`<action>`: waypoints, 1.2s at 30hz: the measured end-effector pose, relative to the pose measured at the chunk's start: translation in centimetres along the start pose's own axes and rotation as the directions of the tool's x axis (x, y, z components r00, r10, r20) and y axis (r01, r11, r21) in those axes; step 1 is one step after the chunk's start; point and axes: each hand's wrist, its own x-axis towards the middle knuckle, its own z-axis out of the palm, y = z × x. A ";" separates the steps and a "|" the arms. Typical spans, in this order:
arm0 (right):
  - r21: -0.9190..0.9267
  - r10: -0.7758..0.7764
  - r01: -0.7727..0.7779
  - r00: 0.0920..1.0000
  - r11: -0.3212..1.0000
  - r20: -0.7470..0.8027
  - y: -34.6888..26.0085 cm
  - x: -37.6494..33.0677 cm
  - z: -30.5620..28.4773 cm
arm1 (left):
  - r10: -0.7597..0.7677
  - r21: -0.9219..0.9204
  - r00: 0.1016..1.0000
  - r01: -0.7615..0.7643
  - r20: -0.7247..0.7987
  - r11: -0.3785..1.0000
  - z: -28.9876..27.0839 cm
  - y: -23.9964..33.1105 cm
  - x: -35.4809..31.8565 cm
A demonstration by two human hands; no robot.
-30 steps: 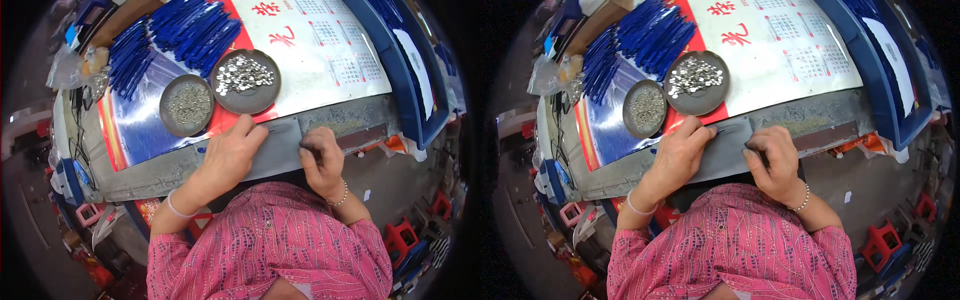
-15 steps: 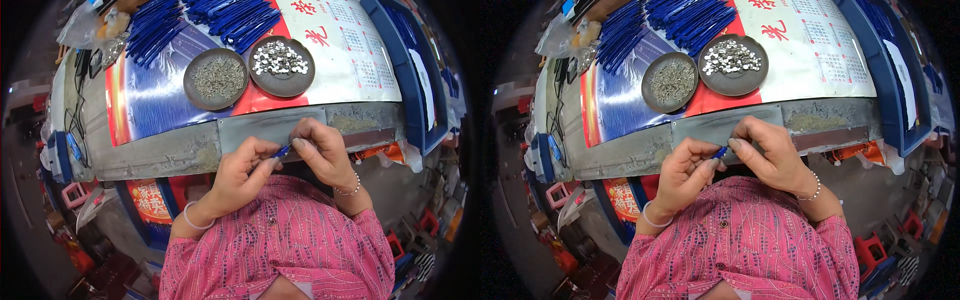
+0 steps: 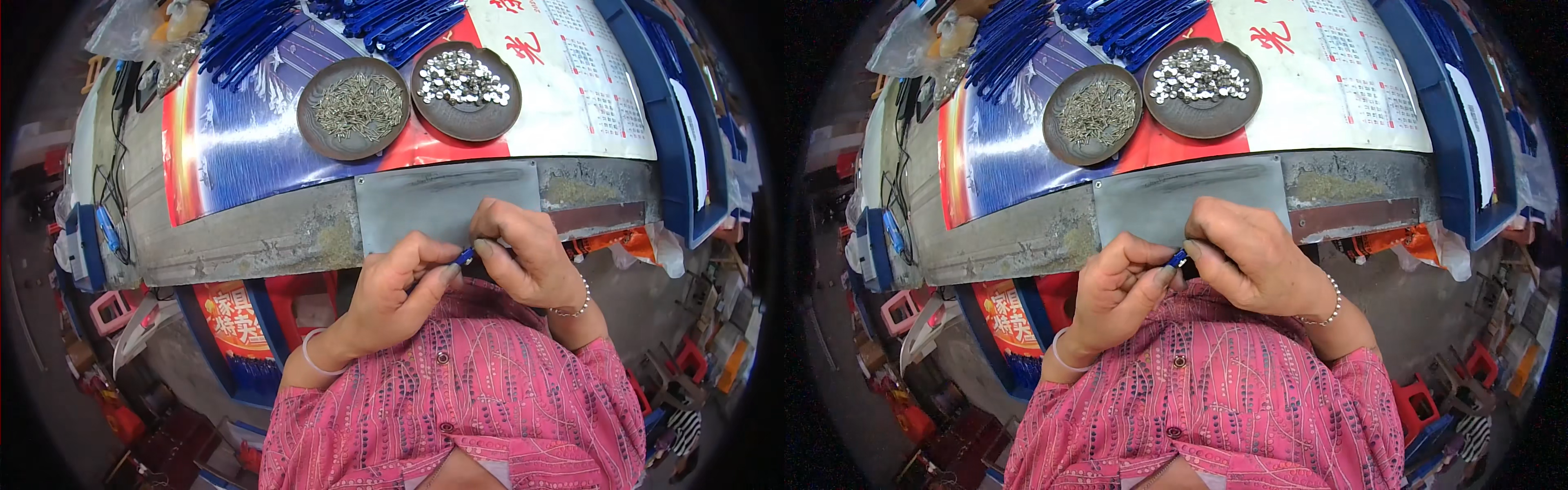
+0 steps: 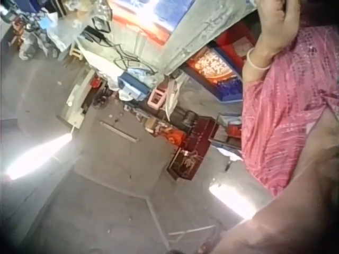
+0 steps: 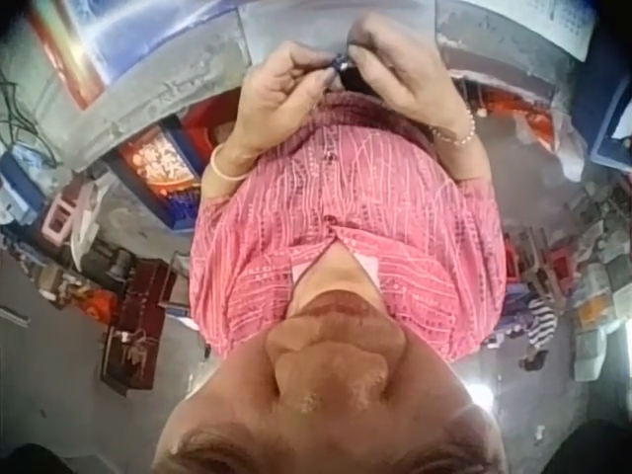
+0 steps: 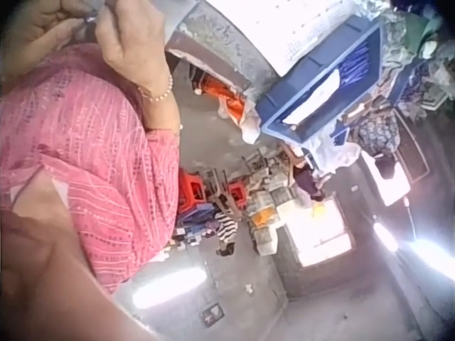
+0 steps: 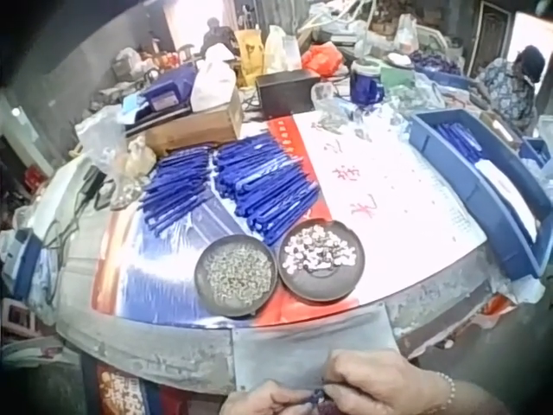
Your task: Manually picking small metal pins from a container and inserting them into blue plastic connector housings.
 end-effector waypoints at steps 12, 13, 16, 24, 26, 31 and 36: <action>0.413 0.310 -0.268 0.950 0.870 -0.036 0.7 -0.9 1.5 | 0.226 -0.102 0.957 -0.247 -0.181 0.964 2.2 -1.0 1.0; 0.336 0.261 -0.232 0.964 0.913 -0.042 0.6 -0.9 1.6 | 0.225 -0.102 0.957 -0.246 -0.182 0.964 2.3 -1.0 1.0; 0.232 0.204 -0.178 0.975 0.956 -0.089 0.5 -0.6 2.5 | 0.237 -0.140 0.953 -0.265 -0.190 0.954 2.4 -1.3 0.6; 0.166 0.195 -0.164 0.962 0.972 -0.190 0.2 -0.7 3.4 | 0.175 -0.313 0.962 -0.236 -0.211 0.920 2.5 -1.7 0.4; 0.231 0.225 -0.176 0.953 0.957 -0.205 0.2 -0.8 3.6 | 0.170 -0.310 0.959 -0.237 -0.229 0.921 2.7 -1.7 0.5; 0.306 0.294 -0.230 0.938 0.924 -0.183 -0.2 -0.8 3.6 | 0.143 -0.324 0.959 -0.220 -0.246 0.920 2.8 -1.8 0.3; 0.423 0.363 -0.291 0.927 0.858 -0.099 0.3 -1.5 3.5 | 0.104 -0.392 0.968 -0.189 -0.227 0.900 2.7 -1.6 0.1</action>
